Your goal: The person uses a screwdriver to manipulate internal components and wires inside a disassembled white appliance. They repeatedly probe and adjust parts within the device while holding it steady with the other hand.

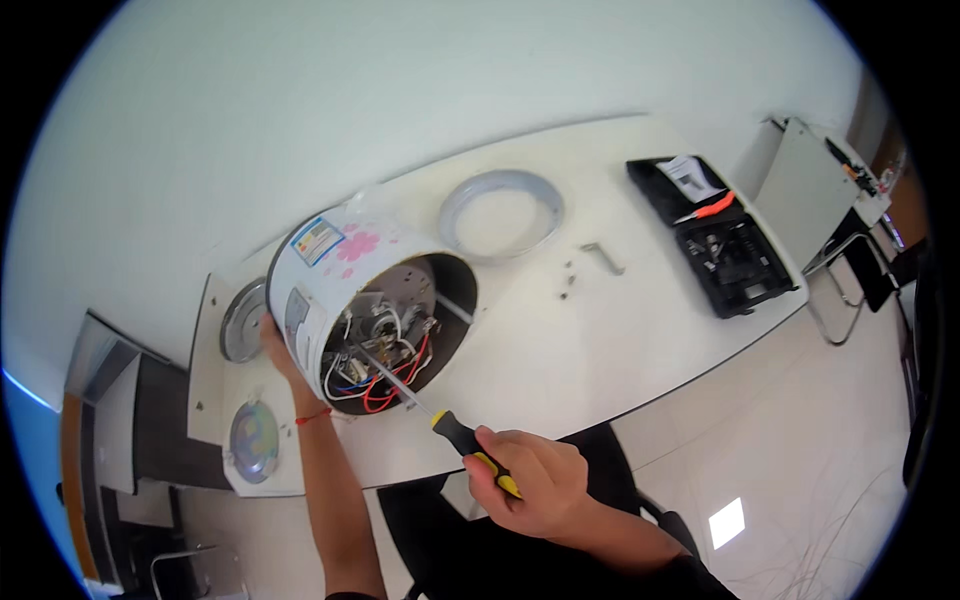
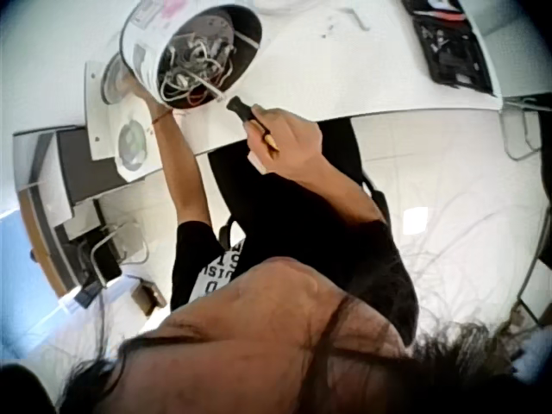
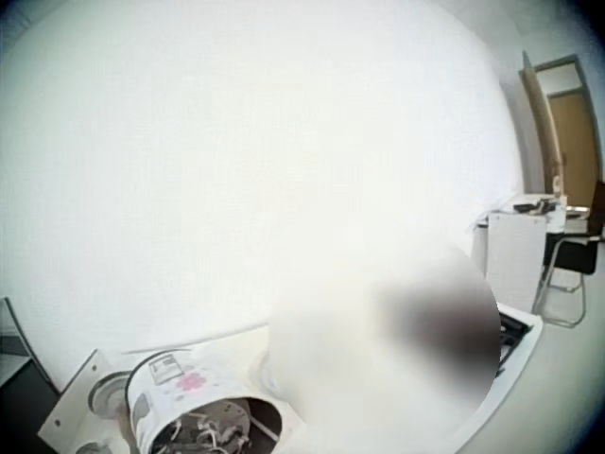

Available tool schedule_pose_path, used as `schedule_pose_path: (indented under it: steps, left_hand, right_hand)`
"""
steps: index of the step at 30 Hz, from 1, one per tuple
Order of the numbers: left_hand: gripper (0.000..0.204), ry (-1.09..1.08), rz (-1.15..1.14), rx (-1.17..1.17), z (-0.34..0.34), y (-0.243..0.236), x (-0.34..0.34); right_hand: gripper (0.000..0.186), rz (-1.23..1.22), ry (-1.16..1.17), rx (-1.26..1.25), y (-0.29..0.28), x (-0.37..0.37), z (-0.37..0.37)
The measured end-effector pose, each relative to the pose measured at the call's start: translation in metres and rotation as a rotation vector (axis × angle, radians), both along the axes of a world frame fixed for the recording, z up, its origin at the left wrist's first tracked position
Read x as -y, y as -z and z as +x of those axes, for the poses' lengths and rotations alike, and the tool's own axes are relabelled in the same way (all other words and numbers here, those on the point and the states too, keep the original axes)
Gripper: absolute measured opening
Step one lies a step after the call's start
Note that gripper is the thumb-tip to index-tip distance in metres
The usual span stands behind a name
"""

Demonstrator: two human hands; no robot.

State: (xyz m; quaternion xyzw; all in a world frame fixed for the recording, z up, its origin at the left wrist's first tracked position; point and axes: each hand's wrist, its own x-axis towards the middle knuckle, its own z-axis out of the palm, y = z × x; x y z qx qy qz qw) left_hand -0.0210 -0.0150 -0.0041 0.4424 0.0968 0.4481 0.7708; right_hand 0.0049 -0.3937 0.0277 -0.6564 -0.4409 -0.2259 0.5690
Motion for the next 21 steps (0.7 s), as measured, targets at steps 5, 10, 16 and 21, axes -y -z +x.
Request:
schedule_pose_path:
  steps: [5, 10, 16, 21]
  left_hand:
    - [0.058, -0.065, 0.022, 0.025, 0.002, 0.004, 0.001]
    - [0.056, -0.102, 0.051, 0.026, 0.001, 0.002, 0.007]
    - [0.044, -0.347, 0.183, -0.031, 0.008, 0.011, 0.002]
    - [0.054, -0.447, 0.279, -0.164, 0.008, -0.006, 0.034]
  right_hand:
    - [0.036, -0.184, -0.179, -0.464, -0.030, 0.018, 0.012]
    - [0.038, -0.269, -0.549, -0.878, -0.049, 0.026, 0.046]
    - [0.038, -0.669, -0.640, -0.971, -0.054, 0.016, 0.076]
    - [0.049, -0.882, -0.382, -0.487, -0.068, 0.014, 0.078]
